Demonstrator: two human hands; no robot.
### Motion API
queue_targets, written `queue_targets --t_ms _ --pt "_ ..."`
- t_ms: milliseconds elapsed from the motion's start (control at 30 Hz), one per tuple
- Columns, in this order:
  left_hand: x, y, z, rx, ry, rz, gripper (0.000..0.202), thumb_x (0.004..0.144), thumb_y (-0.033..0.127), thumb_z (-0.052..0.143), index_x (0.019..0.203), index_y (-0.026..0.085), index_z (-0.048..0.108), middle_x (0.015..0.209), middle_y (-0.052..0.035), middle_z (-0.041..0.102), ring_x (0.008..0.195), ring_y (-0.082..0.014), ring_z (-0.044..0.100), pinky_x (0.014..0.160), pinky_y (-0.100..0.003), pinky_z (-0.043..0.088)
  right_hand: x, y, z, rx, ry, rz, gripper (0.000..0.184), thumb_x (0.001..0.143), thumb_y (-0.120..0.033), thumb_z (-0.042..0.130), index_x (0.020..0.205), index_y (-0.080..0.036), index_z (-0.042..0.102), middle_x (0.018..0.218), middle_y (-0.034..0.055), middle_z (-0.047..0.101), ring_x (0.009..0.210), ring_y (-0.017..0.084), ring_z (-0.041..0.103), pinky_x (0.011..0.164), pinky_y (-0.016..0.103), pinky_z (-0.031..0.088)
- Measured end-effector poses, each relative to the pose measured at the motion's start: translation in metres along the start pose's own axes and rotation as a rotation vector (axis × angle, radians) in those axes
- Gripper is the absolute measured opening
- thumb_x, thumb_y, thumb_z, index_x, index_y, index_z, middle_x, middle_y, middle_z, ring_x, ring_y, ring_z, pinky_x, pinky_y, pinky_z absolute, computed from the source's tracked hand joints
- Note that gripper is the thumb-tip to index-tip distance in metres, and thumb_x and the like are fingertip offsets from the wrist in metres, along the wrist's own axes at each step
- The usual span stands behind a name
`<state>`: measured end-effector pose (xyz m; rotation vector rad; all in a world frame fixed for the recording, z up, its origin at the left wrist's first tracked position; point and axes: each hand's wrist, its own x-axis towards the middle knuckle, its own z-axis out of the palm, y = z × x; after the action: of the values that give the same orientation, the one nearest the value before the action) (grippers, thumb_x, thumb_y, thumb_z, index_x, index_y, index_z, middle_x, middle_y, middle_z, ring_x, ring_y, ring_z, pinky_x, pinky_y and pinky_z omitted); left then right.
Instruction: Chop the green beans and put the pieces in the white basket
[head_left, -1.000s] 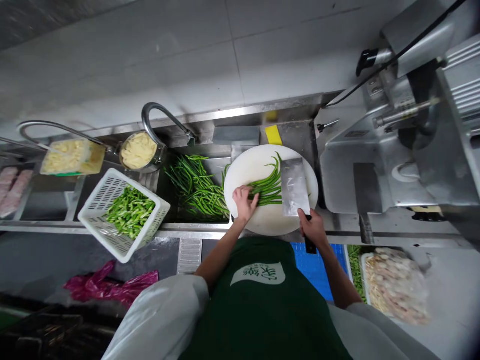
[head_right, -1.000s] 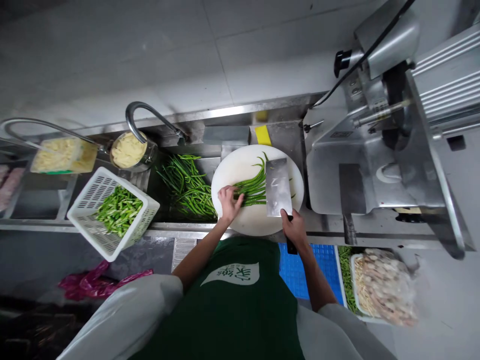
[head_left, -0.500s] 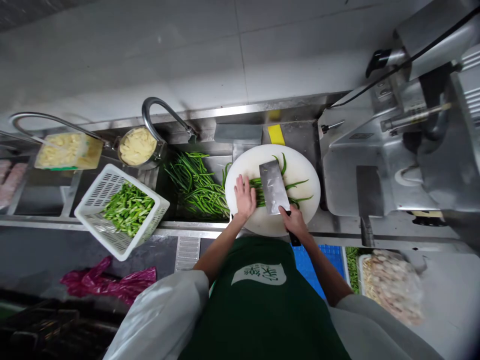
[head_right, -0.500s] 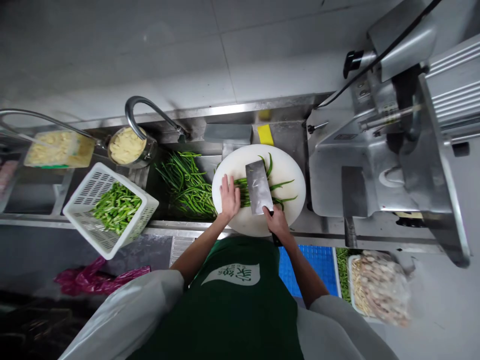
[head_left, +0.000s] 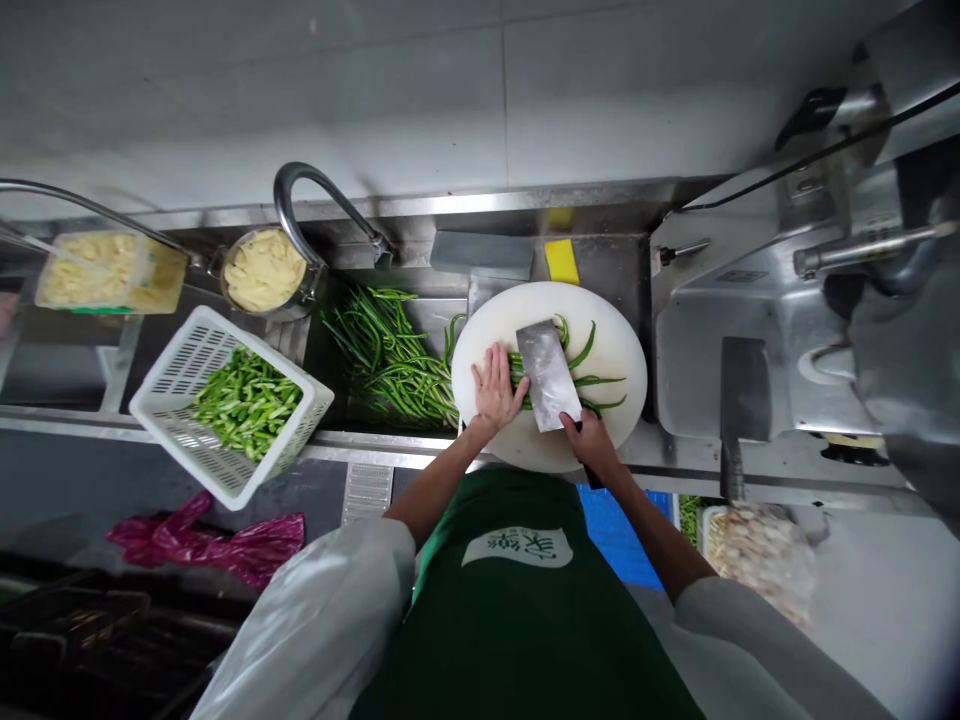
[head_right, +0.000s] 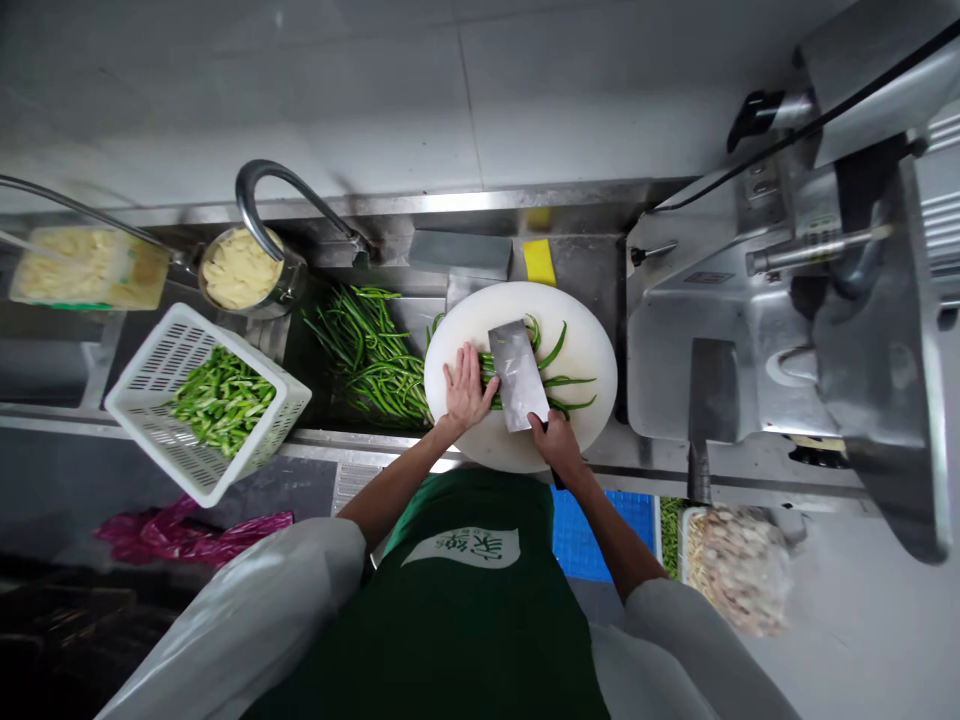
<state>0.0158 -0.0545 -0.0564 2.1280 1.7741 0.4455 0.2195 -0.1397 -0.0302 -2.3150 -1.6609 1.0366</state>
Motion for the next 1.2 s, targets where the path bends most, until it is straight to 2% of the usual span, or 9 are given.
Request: queue_targets --t_ms 233,500,633,767,900,1033,1200 --pt "-0.004 -0.01 -0.004 0.018 0.005 -0.05 0.087 0.102 0.058 0.038 0.164 0.002 0.014 0.169 -0.0256 0.015 0.16 -0.033 0.009 0.128 -0.06 0.005 0.003 0.002 0.001 0.097 0.006 -0.001 0.039 0.095 -0.053 0.048 0.091 -0.017 0.063 0.08 0.0126 0.07 0.082 0.027 0.066 0.072 0.032 0.044" --pt "-0.013 0.002 -0.002 -0.028 -0.008 -0.078 0.079 0.105 0.053 0.032 0.165 0.007 0.01 0.17 -0.0213 0.017 0.16 -0.0312 0.013 0.128 -0.061 0.004 -0.005 0.006 -0.006 0.196 0.081 0.012 0.041 0.09 -0.061 0.048 0.079 -0.023 0.057 0.069 0.009 0.066 0.075 0.025 0.063 0.071 0.033 0.046" --pt "-0.014 -0.002 -0.01 -0.136 0.025 -0.131 0.073 0.107 0.047 0.025 0.166 0.011 0.004 0.172 -0.0179 0.012 0.161 -0.0271 0.007 0.129 -0.056 0.006 -0.017 0.009 -0.013 0.243 0.121 0.058 0.048 0.092 -0.068 0.045 0.081 -0.023 0.057 0.063 0.007 0.062 0.071 0.025 0.062 0.066 0.033 0.045" --pt "-0.013 -0.006 -0.014 -0.163 0.081 -0.099 0.071 0.107 0.043 0.021 0.166 0.01 0.002 0.173 -0.0168 0.005 0.161 -0.0237 0.001 0.13 -0.053 0.007 -0.014 -0.001 -0.005 0.211 0.072 0.022 0.045 0.095 -0.062 0.046 0.089 -0.021 0.063 0.073 0.0103 0.068 0.08 0.028 0.066 0.073 0.034 0.047" --pt "-0.009 0.0 -0.006 -0.06 -0.004 0.006 0.078 0.104 0.052 0.032 0.165 0.006 0.015 0.172 -0.0197 0.011 0.161 -0.0294 0.006 0.129 -0.056 0.003 -0.005 -0.008 0.007 0.101 0.049 0.014 0.039 0.097 -0.051 0.049 0.095 -0.016 0.066 0.091 0.0181 0.072 0.094 0.031 0.067 0.082 0.036 0.047" --pt "-0.005 0.003 0.003 -0.03 -0.027 0.024 0.083 0.102 0.057 0.039 0.163 0.004 0.02 0.171 -0.0214 0.013 0.16 -0.0319 0.008 0.129 -0.057 0.004 -0.005 -0.005 0.009 0.045 0.009 0.039 0.042 0.099 -0.049 0.048 0.098 -0.012 0.068 0.093 0.021 0.072 0.093 0.031 0.067 0.079 0.036 0.046" --pt "-0.005 0.0 0.004 -0.045 -0.012 0.033 0.085 0.102 0.059 0.039 0.164 0.005 0.019 0.171 -0.0202 0.012 0.161 -0.0303 0.008 0.13 -0.055 0.004 -0.008 -0.001 0.007 0.001 -0.024 0.029 0.04 0.099 -0.049 0.05 0.096 -0.013 0.068 0.093 0.0188 0.072 0.09 0.029 0.067 0.076 0.033 0.044"
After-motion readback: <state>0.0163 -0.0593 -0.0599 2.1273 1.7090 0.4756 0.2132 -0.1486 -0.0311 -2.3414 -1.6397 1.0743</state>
